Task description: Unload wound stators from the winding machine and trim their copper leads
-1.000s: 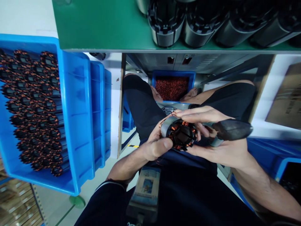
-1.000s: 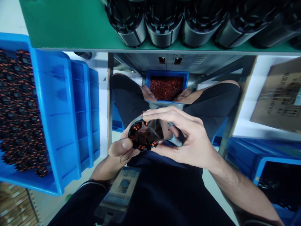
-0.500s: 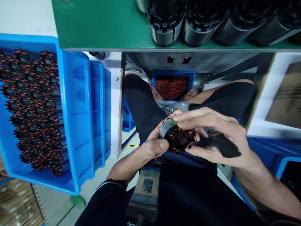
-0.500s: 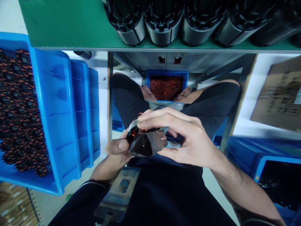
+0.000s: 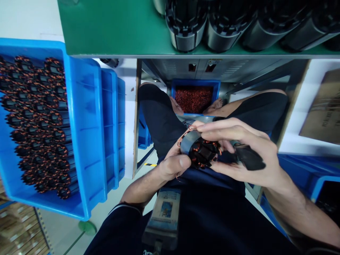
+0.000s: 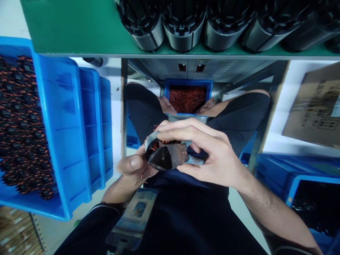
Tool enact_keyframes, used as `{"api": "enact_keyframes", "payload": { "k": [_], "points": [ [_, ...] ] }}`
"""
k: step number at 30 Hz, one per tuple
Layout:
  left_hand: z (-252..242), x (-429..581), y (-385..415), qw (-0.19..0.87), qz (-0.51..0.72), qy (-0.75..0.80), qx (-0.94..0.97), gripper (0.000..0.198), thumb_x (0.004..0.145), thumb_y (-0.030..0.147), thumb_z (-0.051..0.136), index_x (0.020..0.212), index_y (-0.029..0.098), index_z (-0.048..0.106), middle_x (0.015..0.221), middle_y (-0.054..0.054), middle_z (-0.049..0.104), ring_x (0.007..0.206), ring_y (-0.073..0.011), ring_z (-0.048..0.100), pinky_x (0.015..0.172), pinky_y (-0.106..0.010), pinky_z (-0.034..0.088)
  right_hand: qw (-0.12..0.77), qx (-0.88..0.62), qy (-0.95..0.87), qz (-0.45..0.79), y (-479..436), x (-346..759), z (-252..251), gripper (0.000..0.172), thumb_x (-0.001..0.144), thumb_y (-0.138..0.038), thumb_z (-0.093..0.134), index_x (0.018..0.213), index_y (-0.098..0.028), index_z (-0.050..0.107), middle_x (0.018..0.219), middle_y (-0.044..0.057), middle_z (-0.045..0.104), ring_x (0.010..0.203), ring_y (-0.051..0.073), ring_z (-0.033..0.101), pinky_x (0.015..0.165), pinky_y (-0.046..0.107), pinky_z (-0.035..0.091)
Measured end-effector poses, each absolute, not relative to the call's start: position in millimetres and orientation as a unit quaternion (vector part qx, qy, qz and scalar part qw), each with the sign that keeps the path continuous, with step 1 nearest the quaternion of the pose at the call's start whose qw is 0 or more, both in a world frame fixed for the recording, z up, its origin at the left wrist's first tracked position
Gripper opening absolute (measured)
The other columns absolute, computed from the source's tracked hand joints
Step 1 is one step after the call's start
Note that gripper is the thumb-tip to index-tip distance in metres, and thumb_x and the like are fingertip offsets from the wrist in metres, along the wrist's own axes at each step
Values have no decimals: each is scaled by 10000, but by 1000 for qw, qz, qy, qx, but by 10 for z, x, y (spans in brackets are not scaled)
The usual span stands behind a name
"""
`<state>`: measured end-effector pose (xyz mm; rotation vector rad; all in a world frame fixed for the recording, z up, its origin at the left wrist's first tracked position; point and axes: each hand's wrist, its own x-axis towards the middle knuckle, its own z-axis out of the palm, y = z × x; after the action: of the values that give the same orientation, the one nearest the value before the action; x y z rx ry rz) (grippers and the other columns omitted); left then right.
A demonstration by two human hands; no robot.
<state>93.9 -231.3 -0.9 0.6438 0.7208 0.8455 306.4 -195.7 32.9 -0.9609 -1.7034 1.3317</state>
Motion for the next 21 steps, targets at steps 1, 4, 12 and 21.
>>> {"api": "enact_keyframes", "payload": {
  "k": [1, 4, 12, 21],
  "points": [
    [13, 938, -2294, 806, 407, 318, 290, 826, 866, 834, 726, 1474, 282, 632, 1316, -132, 798, 1336, -450, 763, 1110, -633, 657, 376, -388, -673, 505, -1966, 3066, 334, 665, 882, -156, 927, 1485, -385, 764, 1514, 49, 787, 1389, 353, 766, 993, 457, 736],
    [115, 917, -2239, 796, 423, 296, 316, 664, 976, 643, 743, 1505, 303, 528, 1408, -110, 727, 1344, -392, 749, 1107, -563, 647, 370, -428, -679, 468, -1999, 3068, 329, 655, 878, -198, 953, 1480, -372, 762, 1554, 68, 749, 1414, 352, 739, 973, 429, 729],
    [252, 541, -2021, 672, 323, 373, 553, 856, 939, 714, 876, 1574, 305, 474, 1326, -78, 692, 1082, -264, 749, 888, -384, 636, 406, -449, -627, 490, -2110, 2998, 177, 719, 784, -350, 1077, 1437, -339, 776, 1406, 100, 803, 1322, 358, 770, 1153, 525, 672],
    [-277, 461, -1951, 395, 467, 352, 709, 1251, 680, 798, 1020, 1734, 351, 515, 1575, -156, 628, 1360, -390, 685, 1018, -547, 667, 401, -486, -282, 724, -2230, 2749, 224, 809, 655, -398, 1151, 1365, -334, 769, 1116, 28, 812, 909, 237, 817, 760, 353, 725]
  ]
}}
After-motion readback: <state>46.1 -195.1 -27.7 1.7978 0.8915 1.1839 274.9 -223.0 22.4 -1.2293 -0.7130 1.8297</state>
